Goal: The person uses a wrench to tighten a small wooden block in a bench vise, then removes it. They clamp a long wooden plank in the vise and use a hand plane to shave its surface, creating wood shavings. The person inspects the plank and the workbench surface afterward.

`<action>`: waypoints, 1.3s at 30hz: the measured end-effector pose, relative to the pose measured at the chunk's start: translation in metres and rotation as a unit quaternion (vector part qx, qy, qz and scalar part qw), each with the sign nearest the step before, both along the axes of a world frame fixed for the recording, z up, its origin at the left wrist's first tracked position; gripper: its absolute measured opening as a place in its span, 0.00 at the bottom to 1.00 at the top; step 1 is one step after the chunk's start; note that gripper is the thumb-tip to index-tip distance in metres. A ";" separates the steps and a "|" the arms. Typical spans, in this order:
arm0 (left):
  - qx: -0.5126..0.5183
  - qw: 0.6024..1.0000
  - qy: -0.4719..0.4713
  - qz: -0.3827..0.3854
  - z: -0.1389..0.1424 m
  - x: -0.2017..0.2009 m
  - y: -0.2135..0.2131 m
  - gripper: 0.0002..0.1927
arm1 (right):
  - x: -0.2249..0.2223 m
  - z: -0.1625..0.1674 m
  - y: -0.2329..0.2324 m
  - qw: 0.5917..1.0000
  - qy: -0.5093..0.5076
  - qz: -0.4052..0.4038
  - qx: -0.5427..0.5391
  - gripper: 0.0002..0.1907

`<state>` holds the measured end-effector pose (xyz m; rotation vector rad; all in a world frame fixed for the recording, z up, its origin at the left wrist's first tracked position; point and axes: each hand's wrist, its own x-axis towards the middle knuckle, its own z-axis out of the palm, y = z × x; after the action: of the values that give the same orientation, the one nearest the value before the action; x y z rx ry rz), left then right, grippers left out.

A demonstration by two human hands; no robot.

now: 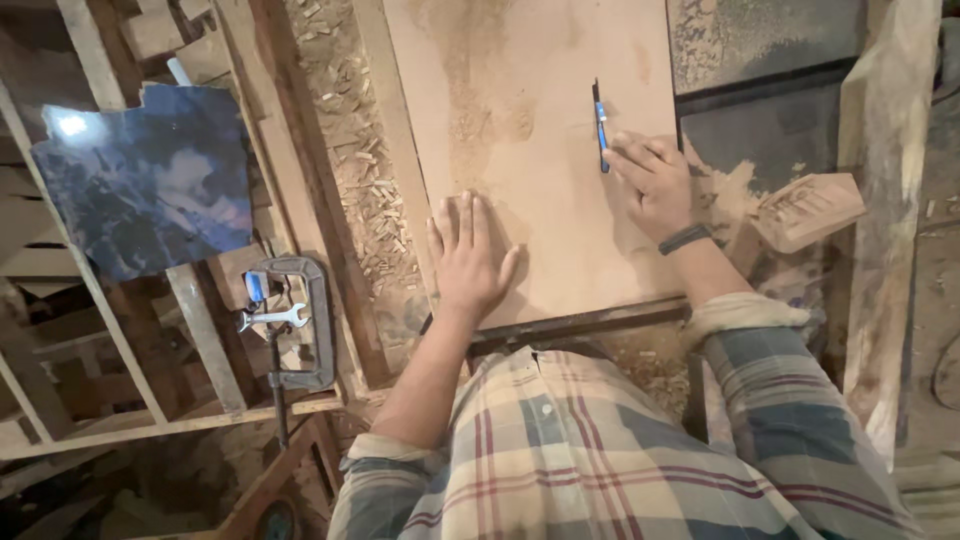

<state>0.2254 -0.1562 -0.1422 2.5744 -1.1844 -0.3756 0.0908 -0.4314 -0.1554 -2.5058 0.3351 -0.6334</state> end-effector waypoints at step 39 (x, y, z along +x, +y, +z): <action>0.059 0.998 -0.009 -0.019 -0.030 0.009 -0.013 0.47 | 0.011 -0.001 -0.022 0.995 0.095 -0.024 -0.032 0.24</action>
<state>0.2345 -0.1689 -0.1725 2.6636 -1.2547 -0.4442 0.1015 -0.4537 -0.1563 -2.6323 0.4525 -0.4300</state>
